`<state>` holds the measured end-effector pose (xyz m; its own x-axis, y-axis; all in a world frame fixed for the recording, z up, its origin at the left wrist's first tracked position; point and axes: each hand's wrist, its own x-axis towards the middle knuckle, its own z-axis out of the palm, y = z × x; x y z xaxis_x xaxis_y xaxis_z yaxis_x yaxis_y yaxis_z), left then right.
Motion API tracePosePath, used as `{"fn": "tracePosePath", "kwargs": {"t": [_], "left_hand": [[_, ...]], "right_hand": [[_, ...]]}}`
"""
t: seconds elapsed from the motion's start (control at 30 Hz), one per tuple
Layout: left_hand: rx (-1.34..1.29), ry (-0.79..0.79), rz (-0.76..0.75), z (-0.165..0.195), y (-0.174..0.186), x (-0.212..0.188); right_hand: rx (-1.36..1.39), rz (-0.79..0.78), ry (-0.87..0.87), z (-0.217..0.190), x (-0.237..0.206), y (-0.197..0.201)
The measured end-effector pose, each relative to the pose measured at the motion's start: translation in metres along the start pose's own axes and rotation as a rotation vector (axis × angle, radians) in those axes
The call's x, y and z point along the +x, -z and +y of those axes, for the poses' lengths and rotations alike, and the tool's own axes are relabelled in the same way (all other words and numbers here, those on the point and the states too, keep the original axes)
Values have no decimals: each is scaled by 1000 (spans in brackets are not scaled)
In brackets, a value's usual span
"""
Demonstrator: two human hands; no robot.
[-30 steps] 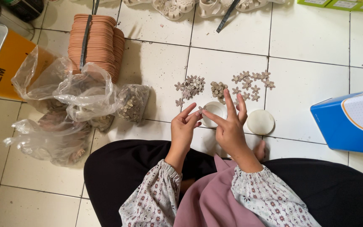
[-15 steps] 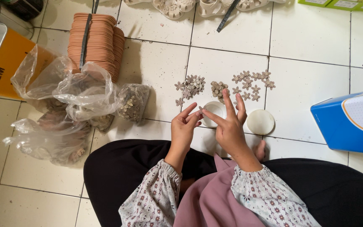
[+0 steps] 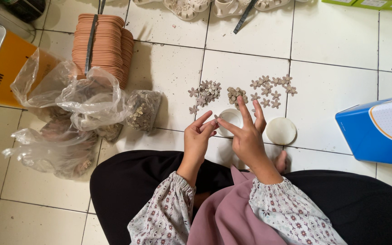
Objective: The person sits on the floor and assembles small flower-shaped decorative pieces by pressing a central button into each flower base. They repeatedly pick up a flower, press the button into it, and place the finished piece on the floor.
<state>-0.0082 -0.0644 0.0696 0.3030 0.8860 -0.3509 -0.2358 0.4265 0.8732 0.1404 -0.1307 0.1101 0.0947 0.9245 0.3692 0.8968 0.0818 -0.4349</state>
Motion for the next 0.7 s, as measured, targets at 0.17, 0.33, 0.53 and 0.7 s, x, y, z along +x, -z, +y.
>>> {"fn": "tracePosePath", "kwargs": {"t": [0.17,0.33,0.53,0.7], "left_hand": [[-9,17,1,0,0,1],[-14,48,13,1,-1,0],[-34,58,16,4,0,0],[-13,62,8,3,0,-2]], "right_hand": [[131,6,-50,2,-1,-1],[1081,-67,-293,33,0,-3],[1420,39,-625,104,1,-7],[410,-61,-669,129,9,-35]]}}
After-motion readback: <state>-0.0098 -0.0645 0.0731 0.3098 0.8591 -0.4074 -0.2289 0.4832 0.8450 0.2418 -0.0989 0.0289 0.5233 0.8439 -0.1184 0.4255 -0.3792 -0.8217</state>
